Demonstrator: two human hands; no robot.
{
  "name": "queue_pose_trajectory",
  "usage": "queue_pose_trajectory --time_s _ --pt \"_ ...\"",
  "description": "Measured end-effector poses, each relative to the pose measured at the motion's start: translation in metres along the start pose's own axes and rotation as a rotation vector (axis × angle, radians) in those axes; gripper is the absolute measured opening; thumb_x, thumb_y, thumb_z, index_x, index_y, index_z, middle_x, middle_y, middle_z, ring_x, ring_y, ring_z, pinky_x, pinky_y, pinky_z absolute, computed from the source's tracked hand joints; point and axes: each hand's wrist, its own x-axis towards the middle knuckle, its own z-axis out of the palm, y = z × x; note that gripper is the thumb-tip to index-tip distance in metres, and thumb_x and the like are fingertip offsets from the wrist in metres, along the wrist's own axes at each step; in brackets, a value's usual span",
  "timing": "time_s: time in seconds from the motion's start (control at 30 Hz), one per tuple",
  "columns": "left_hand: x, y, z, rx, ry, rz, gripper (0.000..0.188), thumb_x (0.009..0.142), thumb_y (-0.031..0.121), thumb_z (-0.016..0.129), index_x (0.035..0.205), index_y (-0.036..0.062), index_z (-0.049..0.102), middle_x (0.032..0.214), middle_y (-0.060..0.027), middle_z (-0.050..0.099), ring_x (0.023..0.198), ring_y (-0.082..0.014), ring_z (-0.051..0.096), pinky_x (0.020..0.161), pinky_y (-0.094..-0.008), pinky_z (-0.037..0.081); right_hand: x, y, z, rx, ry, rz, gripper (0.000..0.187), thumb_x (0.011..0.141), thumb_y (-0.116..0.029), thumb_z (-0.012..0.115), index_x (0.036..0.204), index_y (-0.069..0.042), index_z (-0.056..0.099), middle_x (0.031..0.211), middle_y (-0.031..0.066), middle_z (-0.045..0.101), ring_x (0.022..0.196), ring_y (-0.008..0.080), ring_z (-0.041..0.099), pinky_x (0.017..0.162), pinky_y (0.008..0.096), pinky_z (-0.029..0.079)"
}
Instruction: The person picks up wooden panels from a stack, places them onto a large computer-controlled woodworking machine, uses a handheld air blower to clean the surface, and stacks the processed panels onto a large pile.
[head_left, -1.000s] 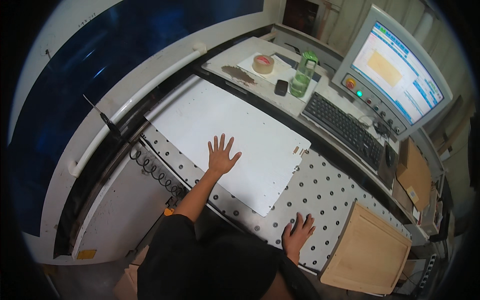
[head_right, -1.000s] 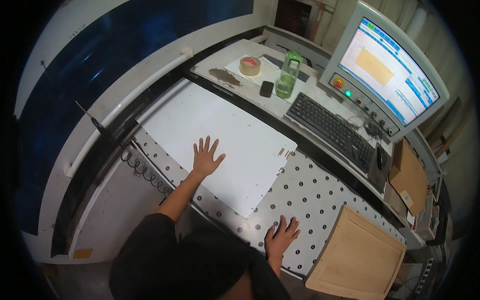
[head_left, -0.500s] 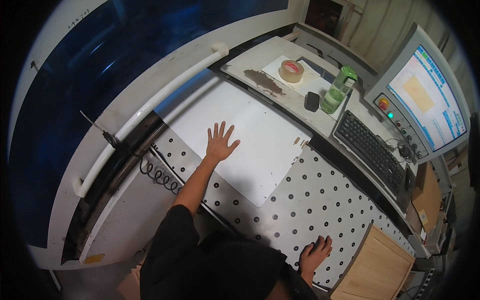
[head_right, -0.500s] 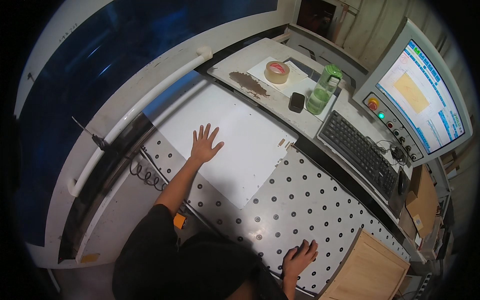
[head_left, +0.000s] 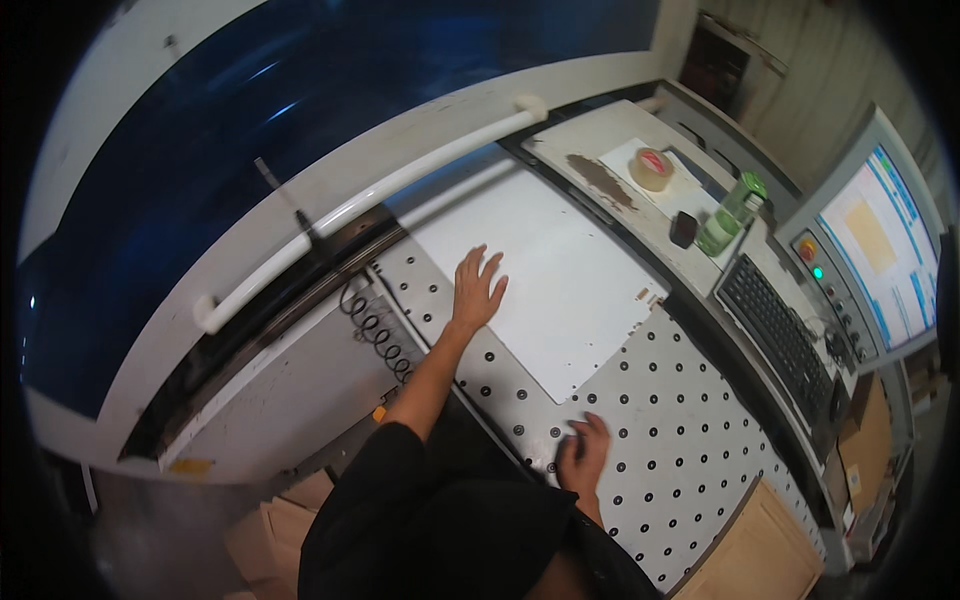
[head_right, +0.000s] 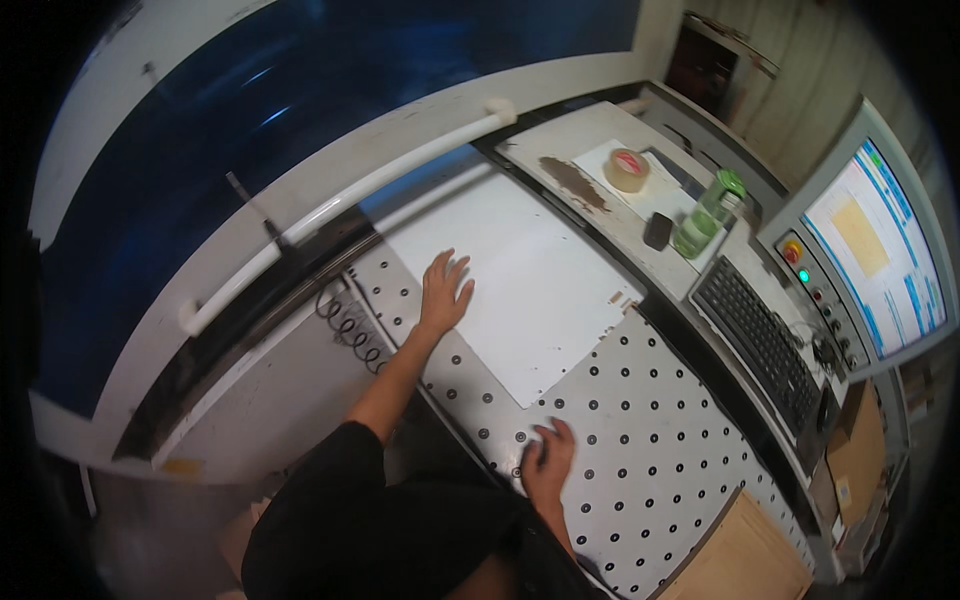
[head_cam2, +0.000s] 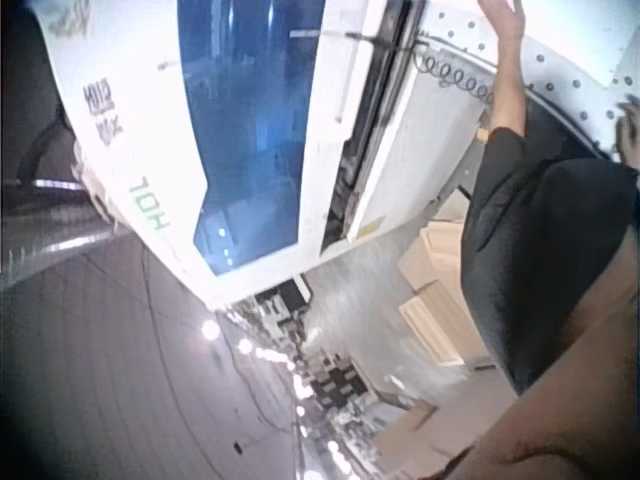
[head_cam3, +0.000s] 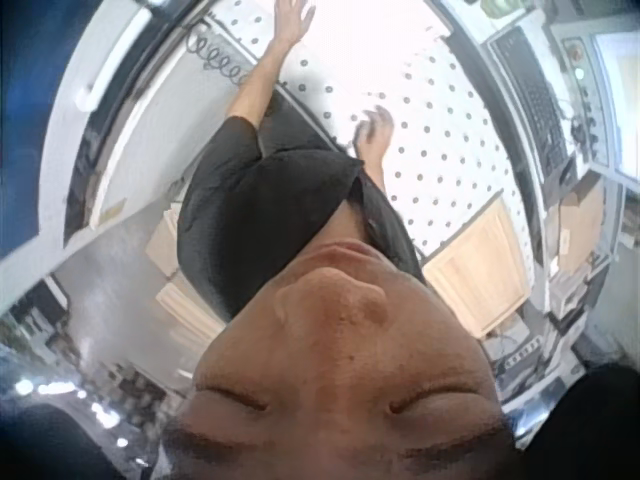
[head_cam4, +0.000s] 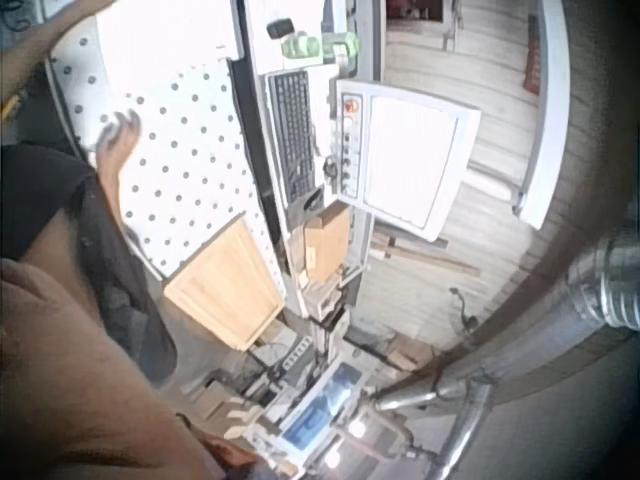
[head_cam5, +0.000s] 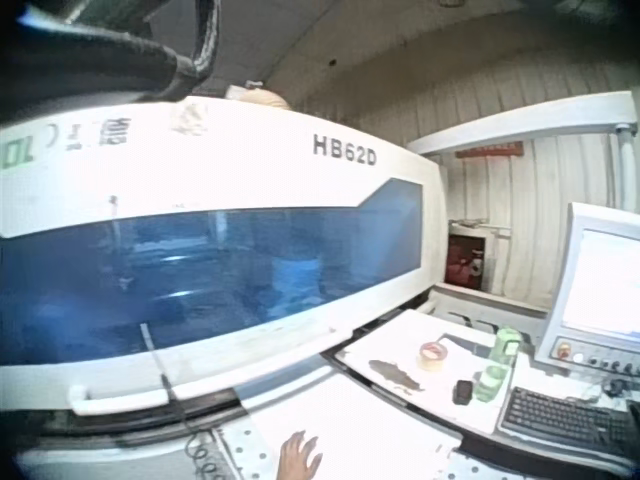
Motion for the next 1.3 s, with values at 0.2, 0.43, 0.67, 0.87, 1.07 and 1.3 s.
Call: queue_pose_trajectory --time_s 0.2,0.43,0.67,0.87,1.07,1.3 --pt "-0.199 0.023 -0.093 0.215 -0.143 -0.213 0.055 0.100 0.039 0.060 0.147 0.0111 0.051 0.153 -0.0237 0.043 0.140 -0.0446 0.041 0.114 -0.0564 0.033 0.011 -0.021 0.014 0.083 -0.341 -0.465 0.021 0.079 0.000 0.070 0.097 -0.011 0.071 0.119 0.0118 0.064 0.118 0.0349 0.056 0.099 0.0487 0.041" --pt "-0.557 0.104 -0.192 -0.047 -1.259 -1.213 0.069 0.101 0.055 0.053 0.151 0.0090 0.046 0.148 -0.0233 0.051 0.129 -0.0426 0.055 0.107 -0.0522 0.045 0.007 -0.004 0.018 0.118 -0.436 -0.392 0.018 0.081 -0.003 0.068 0.098 -0.009 0.070 0.119 0.0110 0.062 0.120 0.0343 0.054 0.102 0.0483 0.038" --pt "-0.757 0.214 -0.231 -0.264 -1.351 -1.541 0.062 0.101 0.054 0.052 0.134 0.0020 0.063 0.140 -0.0192 0.060 0.123 -0.0379 0.059 0.099 -0.0512 0.049 0.003 0.002 0.017 0.143 -0.421 -0.426 0.013 0.088 -0.005 0.064 0.099 -0.006 0.070 0.123 0.0125 0.064 0.125 0.0357 0.053 0.108 0.0477 0.038" --pt "-0.717 0.215 -0.230 -0.273 -0.564 -1.469 0.049 0.101 0.046 0.054 0.135 0.0110 0.062 0.134 -0.0187 0.065 0.127 -0.0369 0.059 0.106 -0.0467 0.047 0.003 0.013 0.025 0.197 -0.436 -0.433 0.013 0.090 -0.002 0.060 0.098 -0.002 0.070 0.123 0.0162 0.066 0.115 0.0341 0.059 0.096 0.0418 0.049" --pt "-0.722 0.222 -0.284 -0.166 -0.273 -1.352 0.048 0.096 0.041 0.062 0.133 0.0100 0.063 0.124 -0.0186 0.069 0.116 -0.0396 0.065 0.100 -0.0470 0.052 -0.017 0.020 0.025 0.224 -0.506 -0.341 0.025 0.090 -0.001 0.059 0.114 0.003 0.067 0.134 0.0226 0.061 0.124 0.0347 0.059 0.100 0.0395 0.049" --pt "-0.871 0.279 -0.358 -0.079 -0.361 -1.582 0.047 0.091 0.039 0.066 0.127 0.0093 0.068 0.123 -0.0206 0.069 0.115 -0.0394 0.065 0.100 -0.0466 0.052 -0.163 0.019 0.002 -0.193 -0.419 -0.552 0.030 0.090 -0.008 0.064 0.120 -0.004 0.068 0.137 0.0237 0.058 0.133 0.0414 0.049 0.111 0.0474 0.039"
